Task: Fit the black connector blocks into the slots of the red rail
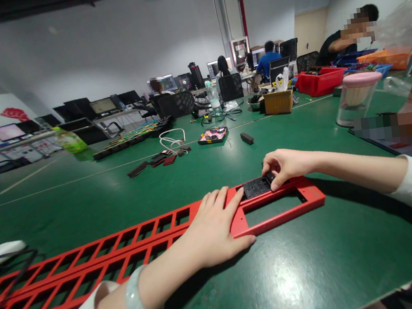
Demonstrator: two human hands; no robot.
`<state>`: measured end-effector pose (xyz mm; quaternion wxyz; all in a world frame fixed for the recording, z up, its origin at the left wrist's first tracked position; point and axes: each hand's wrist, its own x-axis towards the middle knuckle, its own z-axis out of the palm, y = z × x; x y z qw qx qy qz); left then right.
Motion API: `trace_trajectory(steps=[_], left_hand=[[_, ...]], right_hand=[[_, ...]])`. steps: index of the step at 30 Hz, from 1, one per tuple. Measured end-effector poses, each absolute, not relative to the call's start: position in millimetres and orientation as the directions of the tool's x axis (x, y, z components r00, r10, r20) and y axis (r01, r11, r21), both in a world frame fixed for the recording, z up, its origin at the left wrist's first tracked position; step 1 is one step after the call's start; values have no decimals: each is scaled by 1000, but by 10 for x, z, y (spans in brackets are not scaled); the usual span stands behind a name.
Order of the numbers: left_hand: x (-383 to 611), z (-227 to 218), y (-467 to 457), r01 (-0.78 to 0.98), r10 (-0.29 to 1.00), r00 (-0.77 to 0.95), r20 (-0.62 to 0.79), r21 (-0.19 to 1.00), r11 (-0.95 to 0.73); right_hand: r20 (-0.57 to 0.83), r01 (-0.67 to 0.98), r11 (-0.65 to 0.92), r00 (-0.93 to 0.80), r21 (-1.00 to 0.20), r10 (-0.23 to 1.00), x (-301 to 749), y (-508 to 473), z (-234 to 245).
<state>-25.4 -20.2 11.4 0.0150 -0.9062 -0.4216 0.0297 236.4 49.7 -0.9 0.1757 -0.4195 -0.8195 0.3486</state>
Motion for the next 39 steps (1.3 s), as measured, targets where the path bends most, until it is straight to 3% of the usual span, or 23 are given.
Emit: trace_trajectory(steps=[12,21,25,31,39], left_hand=[[-257,116,-205,761,763,644,-48,-64,-646],[-249,127,-212,763,765,642,-50,-55,-644],[-245,136,-214,765,766,641,-54,-40,-643],[-242,137,-214,763,765,642,-56,-51,-644],[-235,140,-219,764,767,639,-56,-65,-642]], right_hand=[[25,625,476,-590,-619,807,2378,498,13],[75,572,614,-696,-544,714,2425,492,60],[52,523,598,-725,-608,687,2454,516,60],[-65,434,394,-734,-810,676,2474,566,47],[-91,387,279,-710,-879,699,2469,590,-4]])
